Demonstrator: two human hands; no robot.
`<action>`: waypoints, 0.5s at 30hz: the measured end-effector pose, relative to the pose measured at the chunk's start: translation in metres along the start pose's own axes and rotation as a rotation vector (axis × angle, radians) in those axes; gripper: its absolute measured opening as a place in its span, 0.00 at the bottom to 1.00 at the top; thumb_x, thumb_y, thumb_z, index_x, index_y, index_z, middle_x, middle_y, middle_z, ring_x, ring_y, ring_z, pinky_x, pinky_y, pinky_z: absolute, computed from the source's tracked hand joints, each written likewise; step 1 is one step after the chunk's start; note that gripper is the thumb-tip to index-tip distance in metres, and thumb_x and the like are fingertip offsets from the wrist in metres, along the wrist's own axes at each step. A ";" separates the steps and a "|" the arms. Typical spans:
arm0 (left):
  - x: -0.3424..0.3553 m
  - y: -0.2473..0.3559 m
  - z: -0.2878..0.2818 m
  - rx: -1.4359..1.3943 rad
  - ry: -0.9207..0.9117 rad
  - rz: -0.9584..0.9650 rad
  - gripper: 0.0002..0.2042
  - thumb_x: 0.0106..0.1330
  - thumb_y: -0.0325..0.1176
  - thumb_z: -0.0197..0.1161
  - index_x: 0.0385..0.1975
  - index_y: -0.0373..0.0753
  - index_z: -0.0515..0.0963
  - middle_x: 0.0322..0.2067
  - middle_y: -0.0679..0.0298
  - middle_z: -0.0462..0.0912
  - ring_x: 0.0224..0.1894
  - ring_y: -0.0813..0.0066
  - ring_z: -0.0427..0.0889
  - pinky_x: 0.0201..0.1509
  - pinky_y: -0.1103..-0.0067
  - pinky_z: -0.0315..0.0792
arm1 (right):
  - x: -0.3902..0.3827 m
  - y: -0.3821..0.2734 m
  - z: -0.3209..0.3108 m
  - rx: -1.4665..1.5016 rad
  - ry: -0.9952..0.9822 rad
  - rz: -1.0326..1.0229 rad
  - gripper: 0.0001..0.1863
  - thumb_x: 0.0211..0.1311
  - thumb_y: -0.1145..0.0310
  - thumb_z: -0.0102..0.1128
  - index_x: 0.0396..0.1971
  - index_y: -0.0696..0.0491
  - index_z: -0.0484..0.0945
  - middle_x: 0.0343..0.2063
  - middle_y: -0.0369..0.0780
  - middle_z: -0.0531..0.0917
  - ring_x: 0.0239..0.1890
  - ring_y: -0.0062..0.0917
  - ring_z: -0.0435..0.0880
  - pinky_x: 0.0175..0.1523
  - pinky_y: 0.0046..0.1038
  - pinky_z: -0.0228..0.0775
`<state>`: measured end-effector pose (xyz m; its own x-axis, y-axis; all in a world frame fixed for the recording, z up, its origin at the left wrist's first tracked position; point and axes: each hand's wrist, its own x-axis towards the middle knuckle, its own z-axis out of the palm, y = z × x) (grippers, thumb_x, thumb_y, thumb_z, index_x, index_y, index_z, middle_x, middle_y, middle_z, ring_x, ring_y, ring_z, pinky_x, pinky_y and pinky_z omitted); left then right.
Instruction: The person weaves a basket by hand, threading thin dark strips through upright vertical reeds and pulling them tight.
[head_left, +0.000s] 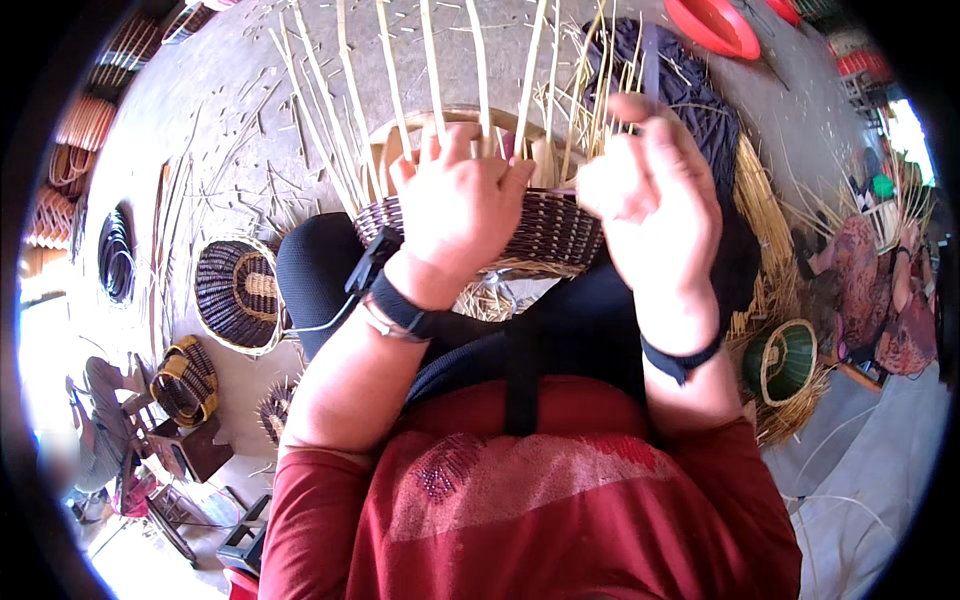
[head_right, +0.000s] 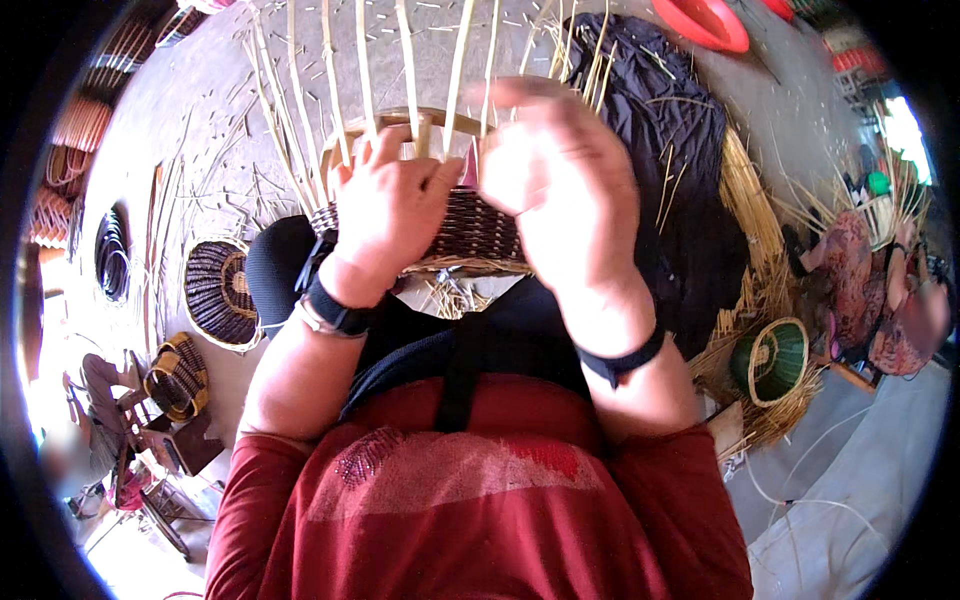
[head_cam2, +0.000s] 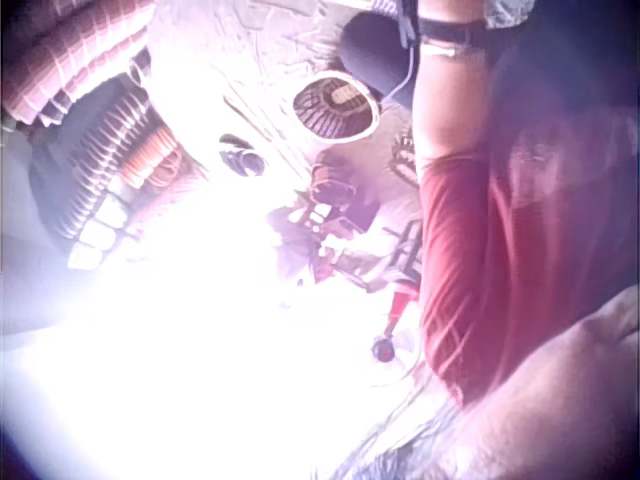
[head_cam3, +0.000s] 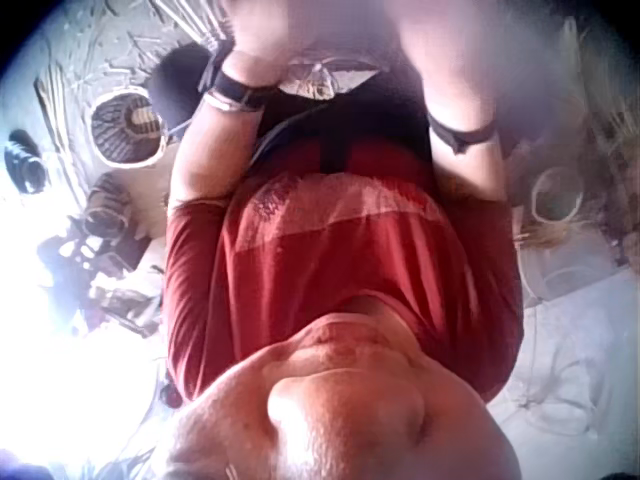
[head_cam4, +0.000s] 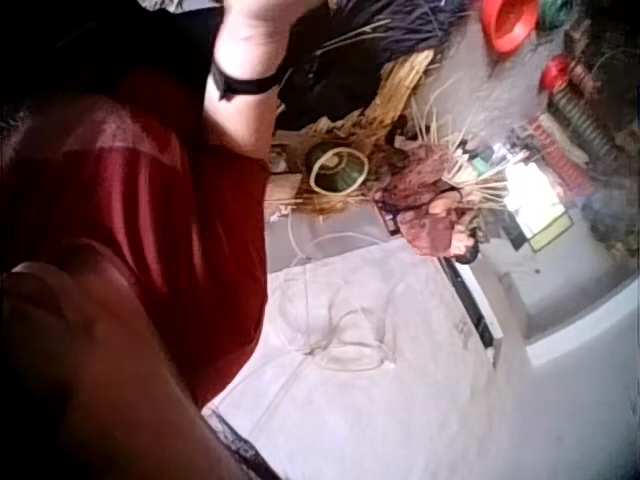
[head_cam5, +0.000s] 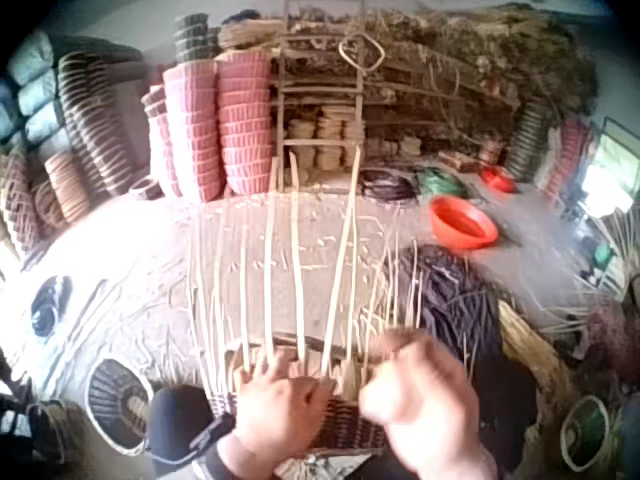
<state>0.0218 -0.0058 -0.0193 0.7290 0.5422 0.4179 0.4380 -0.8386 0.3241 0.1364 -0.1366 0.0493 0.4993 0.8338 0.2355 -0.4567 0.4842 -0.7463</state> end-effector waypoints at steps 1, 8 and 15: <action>-0.004 -0.014 -0.005 -0.152 -0.031 0.019 0.14 0.66 0.49 0.64 0.33 0.46 0.89 0.46 0.61 0.80 0.53 0.59 0.78 0.55 0.55 0.68 | 0.000 0.003 0.006 -0.091 -0.020 0.009 0.20 0.80 0.59 0.45 0.55 0.60 0.76 0.20 0.28 0.67 0.21 0.12 0.62 0.33 0.22 0.61; -0.056 -0.117 0.044 -0.700 -0.356 -0.485 0.25 0.70 0.46 0.62 0.60 0.38 0.71 0.58 0.45 0.74 0.60 0.53 0.76 0.61 0.60 0.69 | 0.008 0.077 -0.045 -0.180 0.283 0.381 0.15 0.80 0.63 0.46 0.48 0.58 0.79 0.17 0.27 0.64 0.17 0.12 0.61 0.23 0.17 0.56; -0.068 -0.050 -0.014 0.012 -0.020 -0.174 0.36 0.62 0.36 0.69 0.71 0.45 0.62 0.70 0.46 0.58 0.74 0.44 0.53 0.73 0.48 0.44 | 0.023 0.091 -0.041 -0.218 0.257 0.482 0.15 0.80 0.66 0.44 0.46 0.61 0.78 0.20 0.31 0.73 0.20 0.18 0.72 0.28 0.22 0.68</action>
<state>-0.0573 -0.0001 -0.0517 0.6515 0.6785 0.3393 0.5648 -0.7325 0.3802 0.1366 -0.0843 -0.0382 0.4480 0.8422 -0.3001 -0.5280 -0.0217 -0.8490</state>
